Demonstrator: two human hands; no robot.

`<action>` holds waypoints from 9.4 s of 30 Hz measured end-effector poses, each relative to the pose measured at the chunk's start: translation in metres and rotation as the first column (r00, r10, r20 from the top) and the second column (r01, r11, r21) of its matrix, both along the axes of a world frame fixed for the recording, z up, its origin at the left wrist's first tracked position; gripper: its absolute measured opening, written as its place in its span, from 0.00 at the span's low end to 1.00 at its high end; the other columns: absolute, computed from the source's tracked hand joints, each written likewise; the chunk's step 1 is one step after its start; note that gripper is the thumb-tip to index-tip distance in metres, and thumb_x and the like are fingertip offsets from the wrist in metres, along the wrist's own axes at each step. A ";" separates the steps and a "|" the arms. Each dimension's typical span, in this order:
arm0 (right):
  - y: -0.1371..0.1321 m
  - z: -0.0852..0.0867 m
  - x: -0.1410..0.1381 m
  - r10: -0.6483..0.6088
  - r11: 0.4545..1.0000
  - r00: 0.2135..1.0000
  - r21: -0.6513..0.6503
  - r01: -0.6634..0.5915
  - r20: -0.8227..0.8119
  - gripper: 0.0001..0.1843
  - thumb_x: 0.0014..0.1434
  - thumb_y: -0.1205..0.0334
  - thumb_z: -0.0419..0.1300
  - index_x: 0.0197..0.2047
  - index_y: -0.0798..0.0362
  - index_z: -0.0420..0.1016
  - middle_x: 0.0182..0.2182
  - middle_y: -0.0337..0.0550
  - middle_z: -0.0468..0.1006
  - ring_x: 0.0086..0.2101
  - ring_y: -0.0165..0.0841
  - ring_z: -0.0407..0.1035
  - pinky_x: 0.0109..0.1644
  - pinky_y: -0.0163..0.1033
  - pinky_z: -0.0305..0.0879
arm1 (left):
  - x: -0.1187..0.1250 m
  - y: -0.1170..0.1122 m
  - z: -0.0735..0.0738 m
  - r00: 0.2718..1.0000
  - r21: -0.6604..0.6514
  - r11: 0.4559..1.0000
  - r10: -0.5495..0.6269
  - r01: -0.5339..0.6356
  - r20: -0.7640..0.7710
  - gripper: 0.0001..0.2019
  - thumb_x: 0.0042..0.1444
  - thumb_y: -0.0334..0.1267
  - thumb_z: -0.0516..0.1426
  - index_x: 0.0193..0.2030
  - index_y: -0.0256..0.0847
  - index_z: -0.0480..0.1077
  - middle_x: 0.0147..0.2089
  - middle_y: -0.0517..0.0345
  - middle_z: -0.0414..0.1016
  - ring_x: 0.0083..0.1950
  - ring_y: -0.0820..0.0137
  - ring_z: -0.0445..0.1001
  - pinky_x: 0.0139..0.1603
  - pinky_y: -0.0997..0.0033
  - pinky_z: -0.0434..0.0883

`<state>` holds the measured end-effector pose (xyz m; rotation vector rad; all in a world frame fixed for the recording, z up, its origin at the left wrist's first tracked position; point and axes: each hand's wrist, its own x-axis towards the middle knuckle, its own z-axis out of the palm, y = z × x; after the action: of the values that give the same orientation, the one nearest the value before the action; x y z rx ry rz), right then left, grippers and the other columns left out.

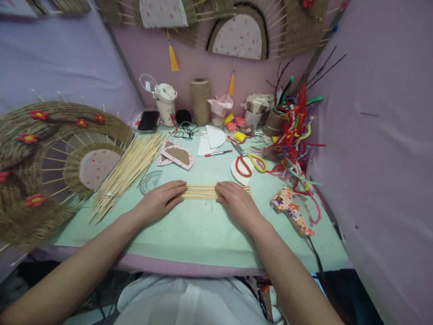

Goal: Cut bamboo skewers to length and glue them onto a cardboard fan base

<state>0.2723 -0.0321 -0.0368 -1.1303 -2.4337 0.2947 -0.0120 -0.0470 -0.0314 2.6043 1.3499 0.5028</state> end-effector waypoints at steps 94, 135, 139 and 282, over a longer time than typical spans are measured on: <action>-0.007 0.002 -0.080 0.081 0.986 0.942 -0.167 -0.027 0.325 0.49 0.60 0.32 0.41 0.70 0.62 0.43 0.69 0.55 0.43 0.68 0.42 0.36 0.69 0.53 0.40 | -0.017 0.006 0.051 0.718 -0.073 0.753 0.587 -0.654 -0.372 0.16 0.60 0.39 0.51 0.53 0.36 0.59 0.43 0.42 0.77 0.46 0.54 0.76 0.41 0.63 0.67; -0.012 0.012 -0.093 0.097 0.973 0.927 -0.231 -0.011 0.362 0.51 0.60 0.32 0.40 0.71 0.65 0.41 0.70 0.51 0.37 0.68 0.41 0.31 0.70 0.51 0.34 | -0.010 -0.001 0.044 0.721 -0.137 0.725 0.610 -0.675 -0.329 0.19 0.64 0.39 0.40 0.58 0.35 0.56 0.43 0.37 0.77 0.45 0.52 0.77 0.42 0.59 0.68; -0.012 0.011 -0.093 0.097 0.971 0.929 -0.240 -0.009 0.357 0.50 0.60 0.32 0.39 0.71 0.65 0.41 0.70 0.51 0.36 0.68 0.41 0.31 0.70 0.51 0.33 | -0.011 -0.011 0.041 0.668 -0.117 0.676 0.659 -0.728 -0.347 0.18 0.65 0.39 0.40 0.58 0.35 0.56 0.40 0.39 0.78 0.43 0.53 0.77 0.42 0.60 0.68; -0.027 0.015 -0.043 -0.092 0.989 0.919 -0.070 0.128 0.384 0.48 0.61 0.34 0.39 0.71 0.64 0.38 0.70 0.54 0.39 0.68 0.39 0.31 0.70 0.52 0.34 | 0.018 -0.007 -0.025 0.978 -0.011 0.978 0.206 -0.206 -0.008 0.19 0.65 0.33 0.46 0.60 0.37 0.66 0.65 0.48 0.64 0.67 0.64 0.59 0.69 0.55 0.54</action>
<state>0.2297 -0.0587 -0.0223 -1.4791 -2.6953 0.1669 0.0064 -0.0536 -0.0560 2.4712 1.6300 0.5131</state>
